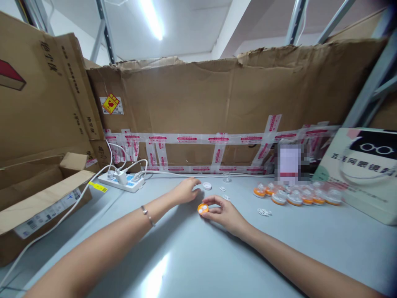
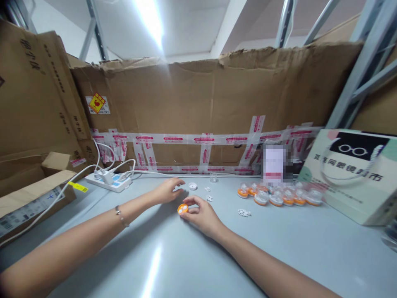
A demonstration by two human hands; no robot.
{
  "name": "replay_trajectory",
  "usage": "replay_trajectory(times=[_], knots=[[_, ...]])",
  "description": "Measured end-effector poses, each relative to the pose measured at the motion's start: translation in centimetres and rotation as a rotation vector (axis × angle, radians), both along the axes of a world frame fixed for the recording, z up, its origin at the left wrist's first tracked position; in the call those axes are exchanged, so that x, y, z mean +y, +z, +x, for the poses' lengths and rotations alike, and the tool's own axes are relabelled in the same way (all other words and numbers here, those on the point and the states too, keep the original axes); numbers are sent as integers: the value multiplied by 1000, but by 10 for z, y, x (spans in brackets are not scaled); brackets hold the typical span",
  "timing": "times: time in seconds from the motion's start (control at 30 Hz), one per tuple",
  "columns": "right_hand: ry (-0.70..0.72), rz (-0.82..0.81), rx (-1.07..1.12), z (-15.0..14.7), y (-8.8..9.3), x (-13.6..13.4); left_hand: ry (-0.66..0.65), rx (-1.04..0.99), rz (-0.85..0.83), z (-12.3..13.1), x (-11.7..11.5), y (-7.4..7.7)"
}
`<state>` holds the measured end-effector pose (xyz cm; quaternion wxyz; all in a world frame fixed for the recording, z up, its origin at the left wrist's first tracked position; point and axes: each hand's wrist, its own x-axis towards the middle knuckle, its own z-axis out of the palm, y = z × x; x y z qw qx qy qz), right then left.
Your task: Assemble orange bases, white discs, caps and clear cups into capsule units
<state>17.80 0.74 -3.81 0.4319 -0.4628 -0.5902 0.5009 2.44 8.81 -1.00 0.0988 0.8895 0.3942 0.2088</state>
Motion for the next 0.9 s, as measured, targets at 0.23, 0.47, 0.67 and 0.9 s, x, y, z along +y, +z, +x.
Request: replay_trajectory(times=[0.23,0.47,0.67,0.9], knots=[[-4,7,-21,6,2,1,-31,-14,-90,46,44,-20],[1,31,-47,7,6,0,-99,-170,-353,-4,17,6],[15,47,-65,2,10,-6,-255,-544,-842,-55,-34,20],[40,92,-44,-1,8,-9,-249,-635,-872,-49,-46,0]])
